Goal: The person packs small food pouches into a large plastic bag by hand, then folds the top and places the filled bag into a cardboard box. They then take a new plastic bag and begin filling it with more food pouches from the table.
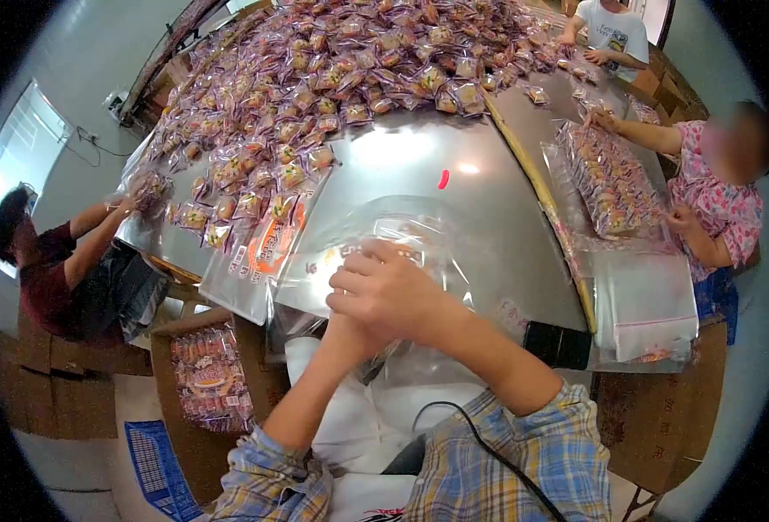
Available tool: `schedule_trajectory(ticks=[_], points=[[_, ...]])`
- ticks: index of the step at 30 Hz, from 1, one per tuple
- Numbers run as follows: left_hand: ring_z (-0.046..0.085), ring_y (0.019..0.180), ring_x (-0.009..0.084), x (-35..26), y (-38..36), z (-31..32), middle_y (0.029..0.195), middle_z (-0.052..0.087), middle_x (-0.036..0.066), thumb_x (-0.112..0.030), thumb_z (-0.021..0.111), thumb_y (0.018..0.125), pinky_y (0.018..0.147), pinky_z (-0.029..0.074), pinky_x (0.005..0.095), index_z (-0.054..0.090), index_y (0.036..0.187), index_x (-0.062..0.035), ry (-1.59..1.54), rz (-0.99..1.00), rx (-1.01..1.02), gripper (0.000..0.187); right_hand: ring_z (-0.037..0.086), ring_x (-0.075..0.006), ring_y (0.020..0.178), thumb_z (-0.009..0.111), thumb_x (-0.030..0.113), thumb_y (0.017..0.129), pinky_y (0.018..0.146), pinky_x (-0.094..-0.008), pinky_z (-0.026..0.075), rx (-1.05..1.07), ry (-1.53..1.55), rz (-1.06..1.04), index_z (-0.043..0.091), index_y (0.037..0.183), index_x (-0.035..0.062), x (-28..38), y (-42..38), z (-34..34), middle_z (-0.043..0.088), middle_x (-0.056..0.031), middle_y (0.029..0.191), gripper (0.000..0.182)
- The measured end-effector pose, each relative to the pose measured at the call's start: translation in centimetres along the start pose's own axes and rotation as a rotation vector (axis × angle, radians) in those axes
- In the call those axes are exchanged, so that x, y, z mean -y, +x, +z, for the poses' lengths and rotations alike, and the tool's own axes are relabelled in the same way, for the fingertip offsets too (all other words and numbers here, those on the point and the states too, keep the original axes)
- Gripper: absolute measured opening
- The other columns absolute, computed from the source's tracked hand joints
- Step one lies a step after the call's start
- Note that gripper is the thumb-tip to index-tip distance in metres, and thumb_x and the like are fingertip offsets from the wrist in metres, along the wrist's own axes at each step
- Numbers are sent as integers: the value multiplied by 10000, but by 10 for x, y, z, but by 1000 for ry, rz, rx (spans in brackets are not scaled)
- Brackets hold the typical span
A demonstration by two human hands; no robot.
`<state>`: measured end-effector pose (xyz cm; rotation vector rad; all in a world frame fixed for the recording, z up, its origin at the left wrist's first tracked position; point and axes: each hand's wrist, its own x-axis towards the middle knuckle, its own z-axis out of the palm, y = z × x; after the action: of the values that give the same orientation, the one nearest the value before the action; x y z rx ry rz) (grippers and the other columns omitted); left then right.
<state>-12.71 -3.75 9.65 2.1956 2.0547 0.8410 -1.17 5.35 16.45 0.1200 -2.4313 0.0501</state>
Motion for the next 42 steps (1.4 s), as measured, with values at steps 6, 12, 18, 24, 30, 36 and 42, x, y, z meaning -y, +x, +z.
schedule_trajectory(ticks=[6,12,18,24,30,36,42], points=[[389,1451,465,69,8,73,1530,489,217,-523,653,902,1178,180,688,498,1504,-77,241,3,82,765,486,-358,1382,758,437,850,1177,-530,336,259,56,381,561,1438,106,-5,-32,14,549,-151,1471,703],[220,1583,388,83,14,57,1670,329,227,-633,609,930,1254,35,647,442,1589,-133,160,-304,96,844,410,-399,1461,599,541,989,1208,-573,286,467,-147,874,434,1560,89,-86,-143,49,460,-201,1571,747],[236,1579,382,90,19,77,1679,324,205,-640,588,944,1244,39,669,421,1611,-179,213,-233,18,828,521,-405,1302,665,505,934,1126,-585,373,438,-97,1037,525,1437,78,-151,-121,58,543,-192,1432,674],[300,1550,396,92,54,92,1652,362,227,-598,639,917,1247,49,659,412,1597,-73,142,-228,-4,889,506,-398,1324,828,442,800,1027,-596,458,129,-274,1041,478,1467,83,-294,-80,97,541,-185,1430,835],[321,1534,414,101,109,121,1657,332,260,-594,594,923,1245,55,682,376,1607,-41,123,-221,-52,906,330,-415,1504,876,526,736,1046,-729,411,187,-585,1146,364,1573,112,-358,-41,85,372,-172,1627,1065],[265,1557,423,101,178,153,1635,364,269,-559,630,919,1215,95,719,443,1567,-35,91,-280,-50,854,274,-508,1509,877,641,678,1101,-749,353,68,-572,1001,306,1620,170,-420,-22,103,267,-230,1661,1198],[333,1516,441,96,213,161,1558,444,284,-535,665,894,1201,111,744,458,1541,11,79,-267,37,872,233,-503,1521,849,707,634,1197,-667,268,205,-594,1106,167,1658,156,-458,21,121,160,-256,1684,1348]])
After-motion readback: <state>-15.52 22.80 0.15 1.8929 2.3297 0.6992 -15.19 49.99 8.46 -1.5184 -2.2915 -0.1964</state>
